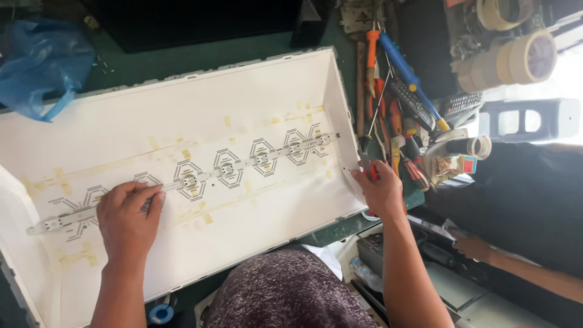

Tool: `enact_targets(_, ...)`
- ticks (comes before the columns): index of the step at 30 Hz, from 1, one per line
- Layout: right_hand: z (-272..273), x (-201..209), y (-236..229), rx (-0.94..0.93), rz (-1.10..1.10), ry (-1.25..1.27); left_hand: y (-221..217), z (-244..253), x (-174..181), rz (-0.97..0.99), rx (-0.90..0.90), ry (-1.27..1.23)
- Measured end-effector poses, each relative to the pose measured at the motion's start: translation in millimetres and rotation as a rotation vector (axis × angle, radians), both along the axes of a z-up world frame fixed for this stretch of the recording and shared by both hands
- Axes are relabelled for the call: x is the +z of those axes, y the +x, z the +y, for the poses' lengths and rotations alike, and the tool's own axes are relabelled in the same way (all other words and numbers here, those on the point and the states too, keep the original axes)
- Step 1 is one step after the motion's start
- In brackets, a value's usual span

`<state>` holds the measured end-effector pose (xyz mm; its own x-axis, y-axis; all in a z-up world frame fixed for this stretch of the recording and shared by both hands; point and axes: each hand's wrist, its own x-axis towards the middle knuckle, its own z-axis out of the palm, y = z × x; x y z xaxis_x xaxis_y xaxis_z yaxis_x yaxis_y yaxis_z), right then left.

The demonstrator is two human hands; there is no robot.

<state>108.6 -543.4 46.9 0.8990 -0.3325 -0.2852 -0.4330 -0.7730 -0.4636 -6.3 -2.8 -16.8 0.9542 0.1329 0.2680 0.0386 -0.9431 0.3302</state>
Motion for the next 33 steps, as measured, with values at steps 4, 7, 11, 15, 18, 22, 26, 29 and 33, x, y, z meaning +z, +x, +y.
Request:
enact_targets(4,3.5,-6.3,-0.5,0.05,0.006,0.011,-0.4,0.9,-2.3,0.014,0.024,-0.004)
enact_targets(7,12.0,-11.0,3.5,0.124,0.021,0.002,-0.2,1.7,-3.3,-0.007,0.017,-0.019)
enact_targets(11,39.4,-12.3,14.7,0.226,0.027,-0.011,1.9,-2.1,2.3,0.01,0.034,-0.042)
enact_targets(15,73.6,5.4,26.6,0.337,0.056,0.066,1.6,-3.1,0.6,0.04,0.057,-0.048)
enact_targets(18,74.2,-3.7,32.5,0.38,0.097,0.035,1.7,-1.4,-4.4,-0.006,0.048,-0.066)
enact_targets(22,78.0,-3.0,38.0,0.394,0.16,0.005,3.8,-2.0,-1.7,-0.043,0.032,-0.091)
enact_targets(26,82.5,0.8,38.3,0.376,0.184,-0.027,4.8,-3.7,5.6,-0.052,0.036,-0.116)
enact_targets(29,74.2,-11.6,40.4,0.416,0.15,-0.03,5.9,0.0,-5.0,-0.07,0.018,-0.144)
enact_targets(33,86.1,1.7,40.4,0.476,0.149,-0.069,4.1,-2.4,2.9,-0.057,0.073,-0.125)
